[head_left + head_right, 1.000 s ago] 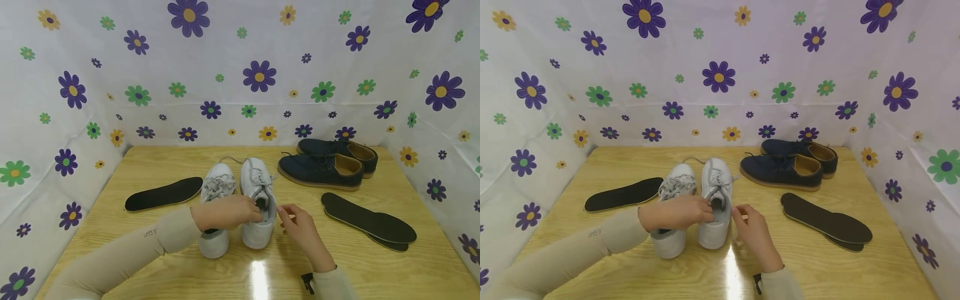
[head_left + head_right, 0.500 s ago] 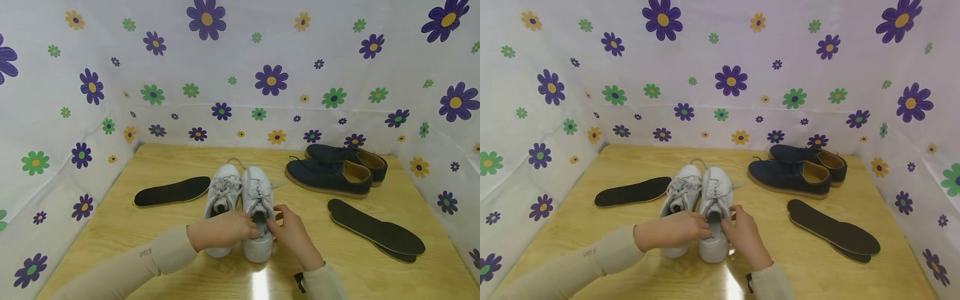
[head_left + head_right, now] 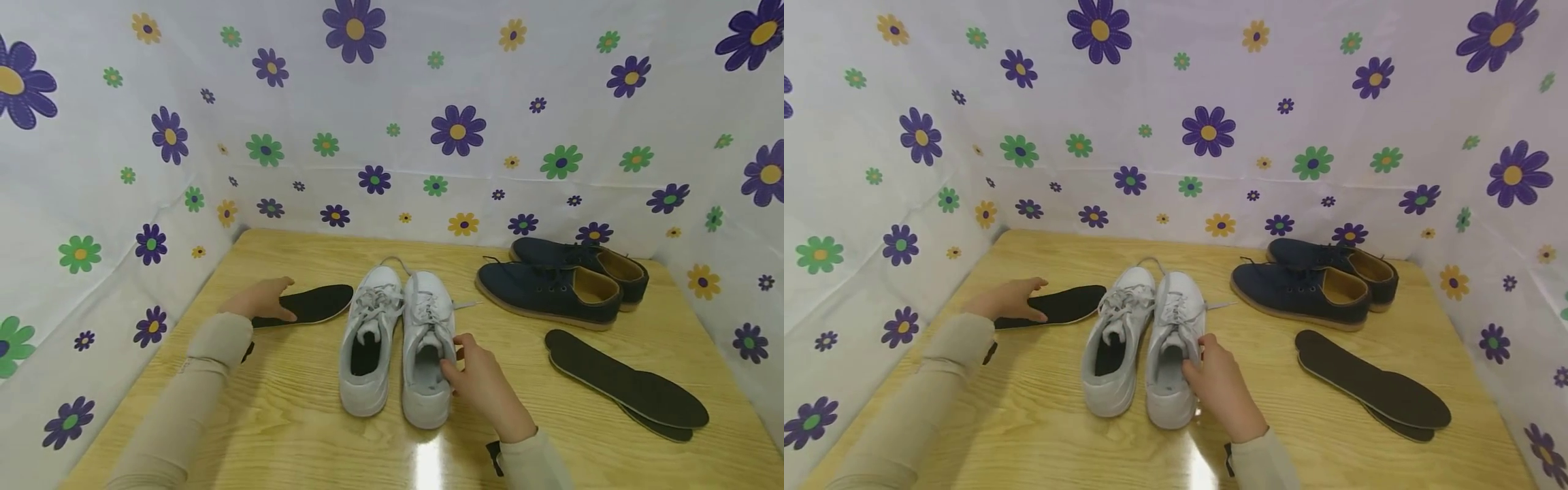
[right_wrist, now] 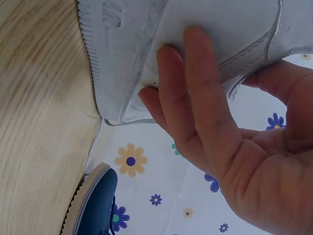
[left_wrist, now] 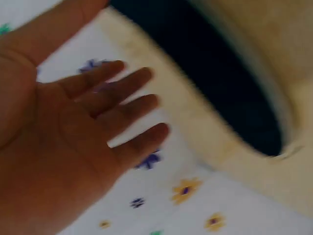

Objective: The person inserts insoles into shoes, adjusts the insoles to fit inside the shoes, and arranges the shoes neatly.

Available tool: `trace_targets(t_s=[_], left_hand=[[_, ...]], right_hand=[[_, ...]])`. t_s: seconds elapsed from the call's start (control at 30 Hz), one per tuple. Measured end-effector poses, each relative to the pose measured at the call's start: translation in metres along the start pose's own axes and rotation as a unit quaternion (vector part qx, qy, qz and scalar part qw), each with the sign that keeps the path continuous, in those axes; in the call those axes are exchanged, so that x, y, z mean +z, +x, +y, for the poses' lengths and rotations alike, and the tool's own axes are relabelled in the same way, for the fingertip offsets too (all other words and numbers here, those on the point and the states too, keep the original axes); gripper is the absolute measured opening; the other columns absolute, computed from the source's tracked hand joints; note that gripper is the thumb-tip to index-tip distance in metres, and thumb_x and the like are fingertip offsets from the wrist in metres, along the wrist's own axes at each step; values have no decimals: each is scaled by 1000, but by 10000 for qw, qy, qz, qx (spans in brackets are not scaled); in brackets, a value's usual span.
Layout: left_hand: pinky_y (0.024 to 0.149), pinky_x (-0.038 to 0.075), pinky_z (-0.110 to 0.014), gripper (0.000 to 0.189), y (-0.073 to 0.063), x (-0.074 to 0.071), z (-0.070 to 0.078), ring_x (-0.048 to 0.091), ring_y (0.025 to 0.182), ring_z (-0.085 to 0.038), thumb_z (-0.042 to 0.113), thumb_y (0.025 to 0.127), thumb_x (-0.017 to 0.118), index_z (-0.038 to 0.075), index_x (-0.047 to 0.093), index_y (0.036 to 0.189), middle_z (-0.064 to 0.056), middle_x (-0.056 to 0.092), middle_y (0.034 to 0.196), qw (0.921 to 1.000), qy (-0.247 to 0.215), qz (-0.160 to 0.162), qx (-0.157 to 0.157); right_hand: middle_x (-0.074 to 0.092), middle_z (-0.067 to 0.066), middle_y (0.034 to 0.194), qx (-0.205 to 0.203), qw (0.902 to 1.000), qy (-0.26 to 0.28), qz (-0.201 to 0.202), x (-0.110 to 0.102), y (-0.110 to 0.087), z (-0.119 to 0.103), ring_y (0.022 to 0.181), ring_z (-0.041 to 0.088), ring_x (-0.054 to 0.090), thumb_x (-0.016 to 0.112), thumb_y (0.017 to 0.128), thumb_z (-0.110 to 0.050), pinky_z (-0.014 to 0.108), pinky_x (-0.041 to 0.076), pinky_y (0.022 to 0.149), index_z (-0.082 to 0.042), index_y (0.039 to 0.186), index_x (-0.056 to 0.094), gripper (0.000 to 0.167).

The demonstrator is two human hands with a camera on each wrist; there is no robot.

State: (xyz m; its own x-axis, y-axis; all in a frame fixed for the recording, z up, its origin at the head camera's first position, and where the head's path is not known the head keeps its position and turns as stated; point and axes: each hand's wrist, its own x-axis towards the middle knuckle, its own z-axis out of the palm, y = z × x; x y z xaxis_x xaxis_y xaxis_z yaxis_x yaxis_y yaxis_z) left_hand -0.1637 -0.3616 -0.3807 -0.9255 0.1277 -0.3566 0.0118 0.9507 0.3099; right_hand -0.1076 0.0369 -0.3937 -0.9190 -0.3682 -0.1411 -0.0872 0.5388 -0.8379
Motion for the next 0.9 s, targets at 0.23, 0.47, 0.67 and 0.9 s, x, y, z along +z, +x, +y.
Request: trace_targets(t_s=[0.23,0.47,0.67,0.9], left_hand=[[102,33,-60,83,22,31,-16,35,127,-52,25,82,77,-11,33,142,-38,33,141,9997,67,139,198],[96,38,-61,81,20,28,-14,43,116,-52,26,79,79,-14,38,136,-37,40,128,9977,-3,681,14],[97,37,-61,79,1,2,19,42,116,-49,27,81,76,-14,35,135,-34,39,128,9829,-445,1785,49],[95,41,-57,78,-34,-19,101,48,114,-43,31,84,74,-10,32,136,-28,44,127,9505,-1575,2621,551]], right_hand=[[59,24,104,20,9999,97,-68,-5,1,3,66,22,65,60,92,-6,32,54,54,8,126,44,40],[58,23,102,82,9994,257,-212,-5,2,2,66,22,63,61,92,-6,33,55,55,8,126,44,40],[60,23,108,52,9993,-216,-291,-12,4,0,80,27,64,63,93,-16,37,53,63,6,128,46,44],[59,20,119,-198,9970,-674,340,-31,-8,-12,92,28,61,59,97,-30,41,52,74,1,130,53,47]])
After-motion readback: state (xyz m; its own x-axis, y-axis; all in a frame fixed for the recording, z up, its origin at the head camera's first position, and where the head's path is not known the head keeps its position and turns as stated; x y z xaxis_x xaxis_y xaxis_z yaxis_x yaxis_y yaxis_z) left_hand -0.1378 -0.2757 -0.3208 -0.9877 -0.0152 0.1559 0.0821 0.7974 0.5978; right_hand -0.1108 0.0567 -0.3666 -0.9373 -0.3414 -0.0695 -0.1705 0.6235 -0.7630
